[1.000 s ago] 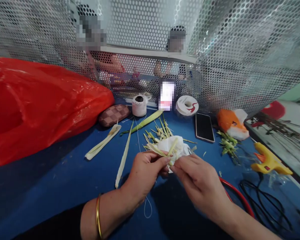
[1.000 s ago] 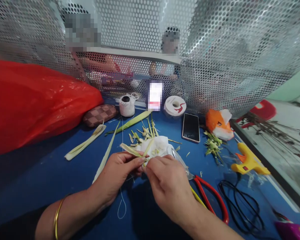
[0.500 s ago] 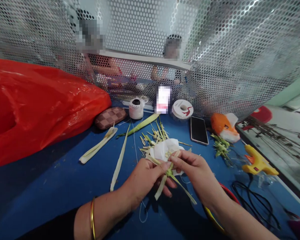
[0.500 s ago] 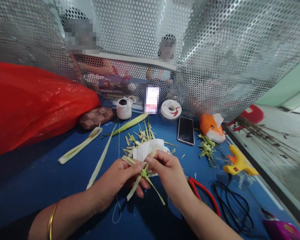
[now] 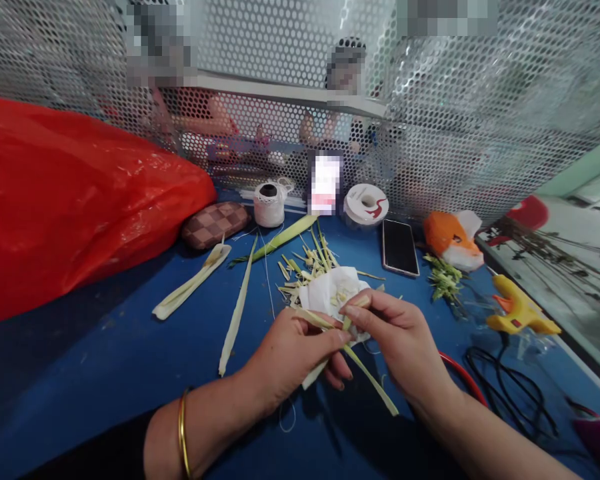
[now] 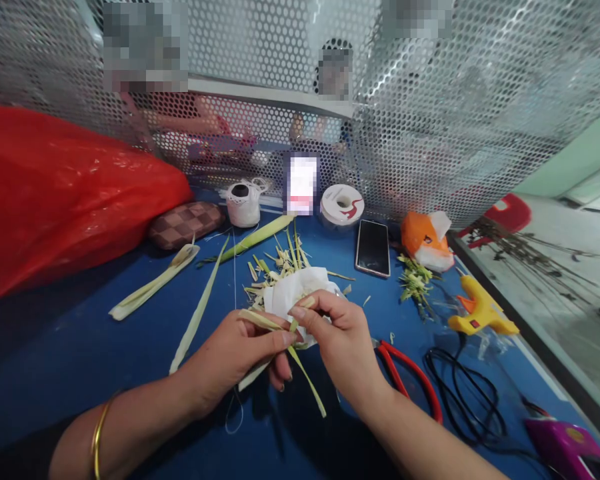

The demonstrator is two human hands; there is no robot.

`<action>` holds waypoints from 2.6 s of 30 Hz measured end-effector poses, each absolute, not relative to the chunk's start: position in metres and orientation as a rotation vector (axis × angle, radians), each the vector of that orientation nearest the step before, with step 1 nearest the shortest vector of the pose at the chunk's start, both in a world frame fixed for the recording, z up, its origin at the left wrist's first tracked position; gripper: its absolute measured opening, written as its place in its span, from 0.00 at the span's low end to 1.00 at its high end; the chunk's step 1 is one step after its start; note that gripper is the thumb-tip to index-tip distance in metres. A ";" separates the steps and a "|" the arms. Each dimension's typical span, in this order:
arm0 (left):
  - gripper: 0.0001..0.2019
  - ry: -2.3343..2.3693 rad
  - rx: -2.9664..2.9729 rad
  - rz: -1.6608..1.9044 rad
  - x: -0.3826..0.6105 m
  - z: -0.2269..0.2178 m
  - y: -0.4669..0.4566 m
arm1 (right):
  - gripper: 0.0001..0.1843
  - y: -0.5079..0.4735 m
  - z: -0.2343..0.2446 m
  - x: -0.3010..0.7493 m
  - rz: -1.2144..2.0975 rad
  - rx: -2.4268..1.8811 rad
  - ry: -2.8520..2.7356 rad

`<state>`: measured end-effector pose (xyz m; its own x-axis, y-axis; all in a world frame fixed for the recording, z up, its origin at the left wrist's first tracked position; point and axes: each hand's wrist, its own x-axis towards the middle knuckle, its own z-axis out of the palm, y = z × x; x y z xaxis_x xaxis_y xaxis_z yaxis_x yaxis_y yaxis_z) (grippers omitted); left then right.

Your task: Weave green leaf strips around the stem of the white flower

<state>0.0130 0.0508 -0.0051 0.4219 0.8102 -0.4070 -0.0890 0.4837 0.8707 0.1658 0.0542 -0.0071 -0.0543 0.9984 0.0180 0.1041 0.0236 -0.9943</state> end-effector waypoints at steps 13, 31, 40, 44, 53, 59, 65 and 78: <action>0.12 1.044 0.757 0.884 0.008 0.009 0.051 | 0.10 0.057 -0.005 0.168 0.977 -1.257 -1.269; 0.15 0.975 0.635 1.109 0.013 -0.004 0.048 | 0.27 0.034 -0.023 0.142 1.440 -1.276 -1.402; 0.10 1.009 0.612 1.134 0.013 -0.007 0.050 | 0.22 0.025 -0.029 0.139 0.827 -1.154 -1.913; 0.14 0.992 0.575 1.089 0.009 -0.005 0.057 | 0.19 0.025 -0.021 0.147 0.798 -1.173 -1.942; 0.13 0.897 0.596 1.047 0.005 -0.005 0.056 | 0.07 0.051 -0.011 0.169 0.429 -1.299 -1.901; 0.09 1.082 0.799 1.116 0.011 -0.012 0.060 | 0.15 0.042 -0.013 0.161 0.422 -1.146 -2.086; 0.05 1.152 0.933 1.098 0.010 -0.015 0.061 | 0.13 0.034 -0.009 0.156 0.287 -1.015 -2.190; 0.10 0.996 0.949 0.757 0.008 -0.009 0.058 | 0.12 0.059 -0.006 0.168 1.154 -1.303 -1.415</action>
<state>0.0078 0.0585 -0.0089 0.3658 0.8651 -0.3432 -0.0991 0.4029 0.9099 0.1676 0.0589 -0.0058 -0.0754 0.9971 0.0087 0.1923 0.0231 -0.9811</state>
